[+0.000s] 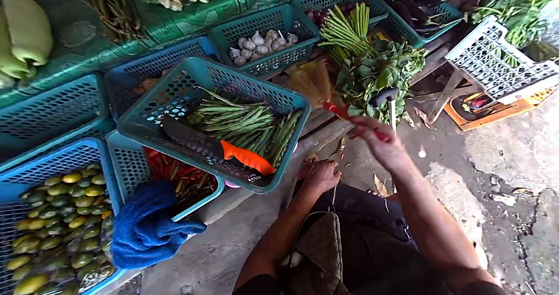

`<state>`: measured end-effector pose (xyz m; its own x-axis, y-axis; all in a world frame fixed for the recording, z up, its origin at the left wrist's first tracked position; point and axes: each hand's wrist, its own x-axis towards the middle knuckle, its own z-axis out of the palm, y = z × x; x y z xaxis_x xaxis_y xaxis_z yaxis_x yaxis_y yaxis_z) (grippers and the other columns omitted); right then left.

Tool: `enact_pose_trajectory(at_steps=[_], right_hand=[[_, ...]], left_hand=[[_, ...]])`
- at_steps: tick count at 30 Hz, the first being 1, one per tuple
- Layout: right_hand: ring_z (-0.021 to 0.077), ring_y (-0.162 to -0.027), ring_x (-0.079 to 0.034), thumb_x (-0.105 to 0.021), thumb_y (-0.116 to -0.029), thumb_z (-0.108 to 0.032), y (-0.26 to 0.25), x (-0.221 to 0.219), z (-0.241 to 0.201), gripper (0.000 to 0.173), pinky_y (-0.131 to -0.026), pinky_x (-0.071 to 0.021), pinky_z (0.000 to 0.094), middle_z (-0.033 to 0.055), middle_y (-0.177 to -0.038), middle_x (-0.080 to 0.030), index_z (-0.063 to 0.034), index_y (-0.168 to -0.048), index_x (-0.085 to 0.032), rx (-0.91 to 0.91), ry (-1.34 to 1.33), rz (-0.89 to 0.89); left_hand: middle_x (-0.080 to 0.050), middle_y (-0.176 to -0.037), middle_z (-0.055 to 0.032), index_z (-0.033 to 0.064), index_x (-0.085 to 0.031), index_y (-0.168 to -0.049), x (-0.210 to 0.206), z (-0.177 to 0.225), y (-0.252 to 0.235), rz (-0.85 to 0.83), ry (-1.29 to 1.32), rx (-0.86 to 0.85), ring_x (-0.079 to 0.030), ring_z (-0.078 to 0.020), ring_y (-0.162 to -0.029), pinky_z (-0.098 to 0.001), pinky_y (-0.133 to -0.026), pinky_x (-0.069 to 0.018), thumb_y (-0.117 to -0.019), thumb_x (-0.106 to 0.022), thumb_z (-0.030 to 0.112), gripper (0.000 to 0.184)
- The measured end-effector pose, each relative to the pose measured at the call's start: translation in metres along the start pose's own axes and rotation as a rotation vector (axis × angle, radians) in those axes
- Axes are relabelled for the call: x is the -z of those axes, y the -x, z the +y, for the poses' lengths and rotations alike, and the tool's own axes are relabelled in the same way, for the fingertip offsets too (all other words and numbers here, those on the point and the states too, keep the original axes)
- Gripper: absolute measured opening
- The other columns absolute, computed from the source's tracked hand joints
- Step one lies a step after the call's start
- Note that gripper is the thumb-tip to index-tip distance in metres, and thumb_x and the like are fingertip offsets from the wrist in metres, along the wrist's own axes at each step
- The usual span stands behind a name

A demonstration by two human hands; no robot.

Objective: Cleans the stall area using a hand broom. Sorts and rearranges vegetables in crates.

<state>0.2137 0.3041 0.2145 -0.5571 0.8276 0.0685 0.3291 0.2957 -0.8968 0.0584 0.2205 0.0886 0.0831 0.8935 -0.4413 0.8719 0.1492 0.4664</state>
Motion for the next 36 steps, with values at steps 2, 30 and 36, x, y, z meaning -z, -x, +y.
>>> enact_pose_trajectory(at_steps=[2,30,36], right_hand=[[0.0163,-0.080,-0.070,-0.053,-0.1060,-0.029,0.002,-0.015,0.026,0.032,-0.080,-0.0588,0.0424,0.0063,-0.094,-0.074,-0.0088,-0.123,-0.071,-0.130,0.102,-0.157],[0.0099,-0.047,-0.058,-0.050,-0.1085,-0.039,-0.025,-0.081,-0.034,0.072,-0.044,-0.0514,0.0251,0.0039,-0.080,-0.072,-0.0031,-0.162,-0.017,-0.373,-0.182,-0.305],[0.0099,-0.048,-0.057,-0.052,-0.1068,-0.045,-0.040,-0.106,-0.044,0.083,-0.045,-0.0504,0.0259,0.0050,-0.082,-0.071,-0.0053,-0.163,-0.006,-0.349,-0.087,-0.338]], left_hand=[[-0.066,-0.135,-0.0086,0.0158,-0.064,-0.137,0.001,-0.005,0.002,0.035,0.018,0.002,-0.062,-0.0275,-0.127,-0.0535,-0.107,-0.0465,-0.1037,-0.050,0.044,0.046],[-0.059,-0.138,-0.0143,-0.0017,-0.031,-0.154,0.071,-0.097,0.224,1.102,1.159,0.222,-0.066,-0.0206,-0.117,-0.0372,-0.096,-0.0582,-0.0976,-0.058,0.039,0.075],[-0.062,-0.128,-0.0095,0.0039,-0.039,-0.148,0.095,-0.097,0.161,1.291,1.446,0.170,-0.065,-0.0137,-0.110,-0.0307,-0.092,-0.0572,-0.0979,-0.060,0.007,0.055]])
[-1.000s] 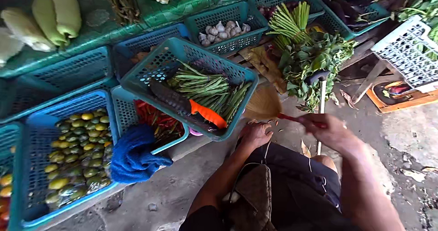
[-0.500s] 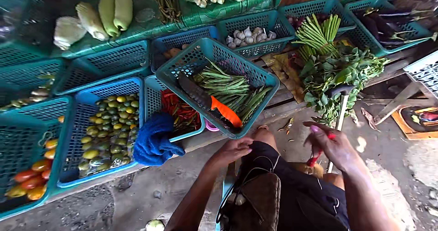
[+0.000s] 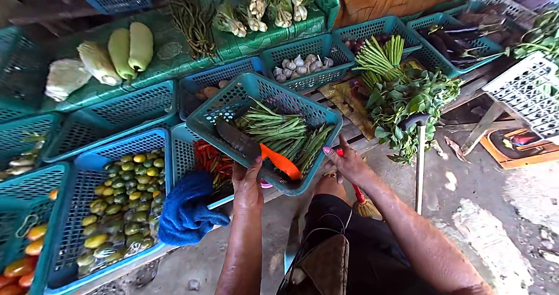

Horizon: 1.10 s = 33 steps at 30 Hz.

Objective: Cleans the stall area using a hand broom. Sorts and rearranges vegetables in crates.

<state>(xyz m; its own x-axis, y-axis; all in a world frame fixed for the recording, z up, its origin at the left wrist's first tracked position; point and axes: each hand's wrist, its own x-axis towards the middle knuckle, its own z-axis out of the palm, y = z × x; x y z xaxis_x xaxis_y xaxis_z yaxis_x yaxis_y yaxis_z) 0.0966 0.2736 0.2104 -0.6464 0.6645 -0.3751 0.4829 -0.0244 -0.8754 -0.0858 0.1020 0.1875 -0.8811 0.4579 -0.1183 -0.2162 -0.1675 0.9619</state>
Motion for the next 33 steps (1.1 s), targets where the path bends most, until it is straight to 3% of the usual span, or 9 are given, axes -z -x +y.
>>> enact_pose_trajectory(at_steps=[4,8,13,16,19,22,26,30,33], right_hand=[[0.0089,-0.047,-0.056,-0.054,-0.1072,-0.039,0.001,0.002,-0.001,0.078,-0.046,-0.0507,0.0253,0.0042,-0.089,-0.071,-0.0076,-0.163,-0.009,0.023,-0.038,-0.012],[0.0125,-0.046,-0.054,-0.056,-0.1073,-0.027,0.004,0.005,-0.003,0.075,-0.048,-0.0544,0.0285,0.0077,-0.083,-0.060,-0.0083,-0.164,-0.010,0.049,-0.163,0.027],[0.0127,-0.046,-0.057,-0.060,-0.1054,-0.023,0.000,0.006,0.005,0.062,-0.044,-0.0518,0.0254,0.0058,-0.074,-0.065,-0.0067,-0.156,-0.028,0.070,-0.327,0.066],[0.0126,-0.047,-0.057,-0.061,-0.1036,-0.015,0.003,0.008,0.007,0.039,-0.045,-0.0521,0.0251,0.0077,-0.078,-0.065,-0.0026,-0.136,-0.045,0.066,-0.391,0.115],[0.0132,-0.049,-0.059,-0.062,-0.1020,-0.012,0.021,0.010,0.011,0.050,-0.045,-0.0540,0.0274,0.0097,-0.086,-0.065,-0.0017,-0.145,-0.039,0.078,-0.394,0.206],[0.0119,-0.049,-0.060,-0.060,-0.1012,-0.010,0.051,0.013,0.017,0.061,-0.045,-0.0547,0.0267,0.0079,-0.084,-0.067,0.0022,-0.151,-0.028,0.152,-0.418,0.328],[0.0121,-0.048,-0.061,-0.056,-0.0999,-0.007,0.074,0.024,0.035,0.057,-0.043,-0.0556,0.0258,0.0052,-0.080,-0.067,0.0048,-0.148,-0.028,0.262,-0.487,0.521],[0.0100,-0.044,-0.060,-0.052,-0.1014,-0.004,0.072,0.039,0.050,0.048,-0.042,-0.0543,0.0231,0.0021,-0.073,-0.066,0.0009,-0.144,-0.030,0.295,-0.531,0.630],[0.0098,-0.044,-0.059,-0.051,-0.1016,-0.004,0.062,0.042,0.059,0.040,-0.042,-0.0538,0.0237,0.0013,-0.067,-0.064,-0.0004,-0.138,-0.034,0.279,-0.551,0.655]], left_hand=[[-0.064,-0.109,-0.0038,0.0018,-0.046,-0.134,-0.007,-0.008,0.001,0.031,-0.042,-0.040,-0.066,-0.0073,-0.096,-0.0256,-0.081,-0.0578,-0.0805,-0.058,-0.005,0.055],[-0.064,-0.103,0.0001,0.0027,-0.046,-0.132,-0.005,-0.017,0.007,0.007,-0.041,-0.083,-0.066,-0.0044,-0.089,-0.0228,-0.076,-0.0575,-0.0769,-0.057,-0.006,0.056],[-0.065,-0.098,0.0011,0.0030,-0.049,-0.126,-0.010,-0.026,0.010,0.005,0.000,-0.100,-0.066,-0.0043,-0.084,-0.0217,-0.072,-0.0572,-0.0743,-0.057,-0.008,0.053],[-0.066,-0.095,0.0028,0.0024,-0.049,-0.125,-0.016,-0.030,0.015,-0.013,0.003,-0.120,-0.067,-0.0031,-0.082,-0.0218,-0.072,-0.0579,-0.0731,-0.057,-0.008,0.054],[-0.067,-0.094,0.0031,0.0013,-0.049,-0.125,-0.024,-0.032,0.024,-0.045,0.021,-0.114,-0.067,-0.0034,-0.081,-0.0223,-0.072,-0.0586,-0.0713,-0.058,-0.008,0.055],[-0.068,-0.095,0.0033,0.0004,-0.049,-0.125,-0.038,-0.030,0.032,-0.126,0.044,-0.098,-0.068,-0.0032,-0.084,-0.0229,-0.075,-0.0589,-0.0712,-0.059,-0.008,0.055],[-0.070,-0.094,0.0032,0.0035,-0.057,-0.117,-0.072,-0.025,0.028,-0.326,0.005,-0.091,-0.068,-0.0044,-0.086,-0.0252,-0.077,-0.0588,-0.0751,-0.059,-0.008,0.044],[-0.068,-0.107,-0.0066,0.0029,-0.054,-0.131,-0.110,-0.031,0.011,-0.470,-0.043,0.049,-0.068,-0.0118,-0.096,-0.0316,-0.085,-0.0582,-0.0833,-0.060,-0.012,0.050],[-0.067,-0.111,-0.0090,0.0043,-0.053,-0.135,-0.127,-0.045,-0.006,-0.526,-0.100,0.113,-0.066,-0.0136,-0.096,-0.0319,-0.083,-0.0566,-0.0849,-0.059,-0.011,0.052]])
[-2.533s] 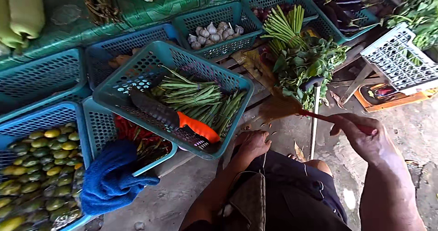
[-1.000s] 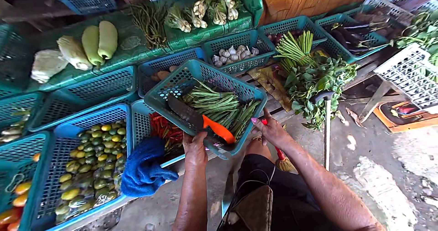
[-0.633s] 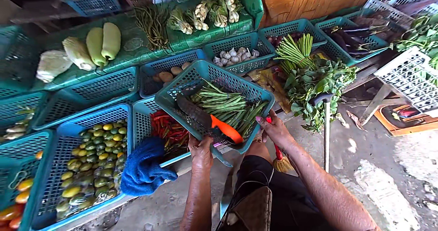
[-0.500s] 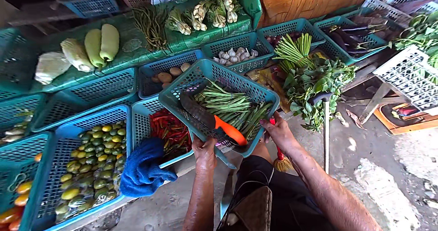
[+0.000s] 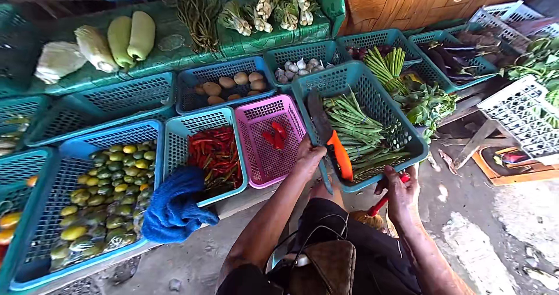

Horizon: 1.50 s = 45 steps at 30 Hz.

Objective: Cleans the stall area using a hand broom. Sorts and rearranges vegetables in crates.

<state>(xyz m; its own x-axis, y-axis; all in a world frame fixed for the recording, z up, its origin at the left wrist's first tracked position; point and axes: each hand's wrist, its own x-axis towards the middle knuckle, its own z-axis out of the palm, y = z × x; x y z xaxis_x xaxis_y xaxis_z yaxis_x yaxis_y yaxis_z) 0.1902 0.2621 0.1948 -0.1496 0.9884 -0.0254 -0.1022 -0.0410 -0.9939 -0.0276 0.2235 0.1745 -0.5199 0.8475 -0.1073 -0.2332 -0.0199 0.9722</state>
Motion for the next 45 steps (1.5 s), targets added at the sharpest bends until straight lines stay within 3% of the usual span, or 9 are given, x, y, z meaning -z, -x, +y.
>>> enact_pose_trajectory(at_steps=[5,10,13,15,18,21,24,34,45], right_hand=[[0.0110,-0.043,-0.058,-0.050,-0.1049,-0.004,-0.021,-0.002,0.015,0.025,-0.043,-0.0538,0.0249,0.0042,-0.067,-0.061,0.0018,-0.127,-0.041,-0.121,0.020,0.037],[0.0128,-0.046,-0.059,-0.052,-0.1046,-0.004,-0.032,-0.005,0.028,0.032,-0.044,-0.0541,0.0258,0.0083,-0.075,-0.063,0.0028,-0.133,-0.039,-0.211,0.023,0.023],[0.0144,-0.045,-0.058,-0.053,-0.1053,-0.006,-0.029,-0.003,0.042,0.032,-0.043,-0.0542,0.0272,0.0109,-0.078,-0.063,0.0031,-0.133,-0.039,-0.307,0.045,0.031],[0.0139,-0.045,-0.058,-0.054,-0.1057,-0.007,-0.027,-0.002,0.046,0.034,-0.043,-0.0541,0.0266,0.0110,-0.081,-0.064,0.0019,-0.135,-0.038,-0.342,0.053,0.017],[0.0149,-0.045,-0.058,-0.055,-0.1053,-0.007,-0.028,-0.002,0.047,0.035,-0.043,-0.0547,0.0278,0.0117,-0.082,-0.063,0.0015,-0.134,-0.036,-0.350,0.037,0.015],[0.0188,-0.053,-0.066,-0.051,-0.1074,-0.009,-0.026,0.000,0.052,0.049,-0.047,-0.0597,0.0313,0.0145,-0.094,-0.065,0.0001,-0.148,-0.025,-0.346,0.016,-0.003],[0.0214,-0.063,-0.072,-0.048,-0.1085,-0.009,-0.026,0.000,0.055,0.053,-0.056,-0.0643,0.0337,0.0174,-0.100,-0.067,-0.0008,-0.152,-0.019,-0.338,-0.010,0.004],[0.0211,-0.082,-0.072,-0.050,-0.1076,-0.011,-0.043,-0.019,0.052,0.058,-0.074,-0.0636,0.0356,0.0214,-0.113,-0.061,-0.0004,-0.155,-0.018,-0.368,0.127,0.011],[0.0217,-0.073,-0.074,-0.042,-0.1118,-0.026,-0.051,0.005,0.068,0.058,-0.067,-0.0645,0.0353,0.0182,-0.112,-0.069,-0.0023,-0.159,-0.019,-0.327,0.271,-0.270]], left_hand=[[-0.065,-0.121,-0.0137,0.0043,-0.048,-0.143,-0.005,-0.011,-0.018,0.009,-0.058,0.098,-0.065,-0.0183,-0.103,-0.0361,-0.087,-0.0564,-0.0868,-0.065,-0.006,0.060],[-0.041,-0.158,-0.0176,0.0087,-0.011,-0.165,-0.003,-0.014,0.000,-0.023,0.016,0.018,-0.052,-0.0226,-0.137,-0.0399,-0.111,-0.0480,-0.0907,-0.069,0.003,0.094],[-0.034,-0.164,-0.0173,0.0036,-0.021,-0.163,0.014,-0.022,0.024,0.067,-0.260,-0.148,-0.048,-0.0199,-0.143,-0.0340,-0.113,-0.0463,-0.0925,-0.066,0.006,0.083],[-0.033,-0.163,-0.0217,0.0023,-0.025,-0.162,0.033,-0.030,0.036,0.102,-0.710,-0.200,-0.040,-0.0291,-0.148,-0.0416,-0.119,-0.0371,-0.0932,-0.070,0.019,0.083],[-0.058,-0.142,-0.0276,-0.0012,-0.039,-0.155,0.045,-0.027,0.050,-0.081,-1.292,-0.067,-0.055,-0.0421,-0.133,-0.0564,-0.113,-0.0416,-0.0963,-0.069,0.044,0.080],[-0.064,-0.134,-0.0232,0.0059,-0.047,-0.153,0.034,-0.005,0.052,-0.247,-1.544,0.246,-0.060,-0.0410,-0.128,-0.0572,-0.109,-0.0432,-0.1077,-0.051,0.026,0.050],[-0.064,-0.135,-0.0220,0.0083,-0.055,-0.147,0.026,0.008,0.051,-0.263,-1.574,0.395,-0.060,-0.0403,-0.128,-0.0576,-0.107,-0.0451,-0.1085,-0.045,0.017,0.040],[-0.069,-0.128,-0.0207,0.0116,-0.056,-0.147,0.022,-0.010,0.051,-0.148,-1.624,0.270,-0.065,-0.0400,-0.121,-0.0577,-0.099,-0.0496,-0.1079,-0.045,0.016,0.041],[-0.064,-0.136,-0.0196,0.0101,-0.052,-0.151,0.029,-0.011,0.044,-0.230,-1.553,0.239,-0.061,-0.0387,-0.127,-0.0574,-0.106,-0.0461,-0.1086,-0.049,0.027,0.045]])
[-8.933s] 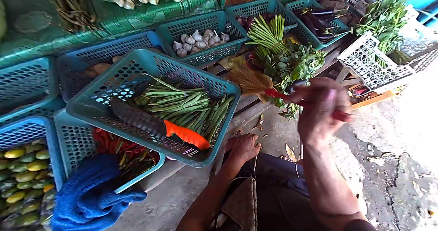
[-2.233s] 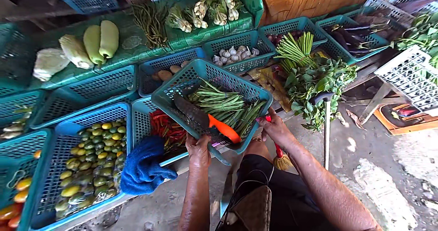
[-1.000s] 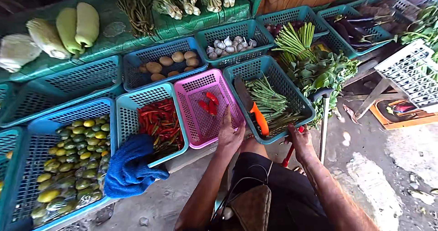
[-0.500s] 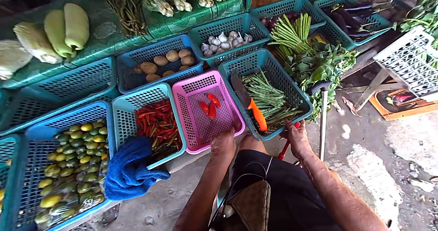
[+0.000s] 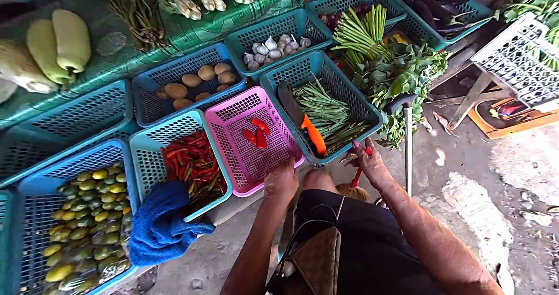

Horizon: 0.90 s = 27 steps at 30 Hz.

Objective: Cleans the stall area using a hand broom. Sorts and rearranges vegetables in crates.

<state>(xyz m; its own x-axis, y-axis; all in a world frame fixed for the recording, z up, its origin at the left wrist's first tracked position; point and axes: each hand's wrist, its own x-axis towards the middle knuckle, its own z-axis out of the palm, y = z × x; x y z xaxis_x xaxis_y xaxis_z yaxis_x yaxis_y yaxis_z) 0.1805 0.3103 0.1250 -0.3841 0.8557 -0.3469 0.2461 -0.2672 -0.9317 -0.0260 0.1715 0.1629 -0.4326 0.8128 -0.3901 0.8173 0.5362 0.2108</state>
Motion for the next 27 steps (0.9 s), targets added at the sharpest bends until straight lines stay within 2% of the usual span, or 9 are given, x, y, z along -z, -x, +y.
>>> enact_pose_trajectory(at_steps=[4,8,11,15,18,20,22,25,27], right_hand=[[0.0210,-0.088,-0.074,-0.042,-0.1114,-0.028,0.022,0.038,0.017,0.048,-0.080,-0.0617,0.0380,0.0167,-0.114,-0.071,-0.0004,-0.151,-0.042,-0.055,0.367,-0.155],[0.0346,-0.108,-0.069,-0.043,-0.1092,-0.042,0.051,0.090,0.031,0.050,-0.096,-0.0516,0.0593,0.0174,-0.122,-0.070,-0.0131,-0.149,-0.053,-0.084,0.799,-0.134],[0.0434,-0.112,-0.067,-0.044,-0.1082,-0.046,0.079,0.125,0.046,0.050,-0.095,-0.0481,0.0685,0.0208,-0.123,-0.070,-0.0149,-0.145,-0.058,-0.087,0.975,-0.008],[0.0468,-0.109,-0.067,-0.050,-0.1065,-0.045,0.115,0.149,0.095,0.051,-0.093,-0.0482,0.0708,0.0250,-0.128,-0.066,-0.0103,-0.143,-0.060,-0.073,0.960,0.068],[0.0428,-0.119,-0.066,-0.052,-0.1058,-0.036,0.133,0.145,0.153,0.042,-0.104,-0.0438,0.0674,0.0205,-0.125,-0.071,-0.0082,-0.132,-0.069,0.084,1.039,0.148],[0.0424,-0.124,-0.063,-0.054,-0.1051,-0.032,0.134,0.143,0.172,0.039,-0.109,-0.0385,0.0668,0.0202,-0.126,-0.071,-0.0055,-0.128,-0.072,0.156,1.026,0.237],[0.0410,-0.124,-0.063,-0.054,-0.1052,-0.030,0.133,0.143,0.174,0.037,-0.110,-0.0379,0.0663,0.0199,-0.126,-0.071,-0.0055,-0.126,-0.072,0.148,0.990,0.267],[0.0410,-0.123,-0.064,-0.053,-0.1066,-0.027,0.129,0.144,0.166,0.035,-0.110,-0.0371,0.0665,0.0194,-0.125,-0.071,-0.0073,-0.127,-0.073,0.093,0.949,0.252],[0.0412,-0.122,-0.064,-0.051,-0.1074,-0.029,0.123,0.146,0.165,0.035,-0.109,-0.0367,0.0676,0.0191,-0.124,-0.072,-0.0084,-0.127,-0.073,0.076,0.937,0.239]], left_hand=[[-0.061,-0.141,-0.0184,0.0091,-0.046,-0.155,0.006,-0.011,0.005,0.001,0.156,-0.086,-0.058,-0.0350,-0.133,-0.0544,-0.113,-0.0414,-0.1058,-0.055,0.027,0.053],[-0.071,-0.125,-0.0169,0.0036,-0.064,-0.138,0.010,-0.018,0.008,0.374,0.327,-0.224,-0.069,-0.0325,-0.116,-0.0538,-0.101,-0.0526,-0.1027,-0.055,0.014,0.038],[-0.073,-0.116,-0.0196,0.0004,-0.070,-0.126,0.029,-0.002,-0.006,0.553,0.186,-0.377,-0.071,-0.0360,-0.109,-0.0561,-0.095,-0.0540,-0.1021,-0.057,0.010,0.029],[-0.068,-0.122,-0.0217,0.0018,-0.064,-0.133,0.059,0.050,-0.042,0.194,-0.022,-0.396,-0.064,-0.0393,-0.118,-0.0593,-0.101,-0.0484,-0.1050,-0.058,0.025,0.036],[-0.051,-0.148,-0.0237,0.0062,-0.055,-0.144,0.045,0.084,-0.070,-0.001,-0.150,-0.273,-0.060,-0.0441,-0.122,-0.0632,-0.098,-0.0489,-0.0993,-0.065,0.032,0.053],[-0.022,-0.166,-0.0260,0.0084,-0.049,-0.151,0.029,0.093,-0.085,-0.030,-0.134,-0.200,-0.055,-0.0497,-0.126,-0.0646,-0.097,-0.0489,-0.0950,-0.066,0.026,0.061],[-0.007,-0.169,-0.0261,0.0087,-0.043,-0.155,0.027,0.094,-0.090,-0.029,-0.058,-0.126,-0.054,-0.0491,-0.129,-0.0608,-0.098,-0.0511,-0.0930,-0.068,0.027,0.069],[-0.013,-0.168,-0.0240,0.0120,-0.037,-0.159,0.042,0.092,-0.085,0.041,0.219,-0.035,-0.060,-0.0421,-0.125,-0.0558,-0.096,-0.0554,-0.0894,-0.071,0.026,0.079],[-0.018,-0.168,-0.0198,0.0147,-0.044,-0.155,0.049,0.083,-0.076,0.145,0.478,-0.046,-0.056,-0.0356,-0.131,-0.0493,-0.100,-0.0549,-0.0946,-0.065,0.021,0.064]])
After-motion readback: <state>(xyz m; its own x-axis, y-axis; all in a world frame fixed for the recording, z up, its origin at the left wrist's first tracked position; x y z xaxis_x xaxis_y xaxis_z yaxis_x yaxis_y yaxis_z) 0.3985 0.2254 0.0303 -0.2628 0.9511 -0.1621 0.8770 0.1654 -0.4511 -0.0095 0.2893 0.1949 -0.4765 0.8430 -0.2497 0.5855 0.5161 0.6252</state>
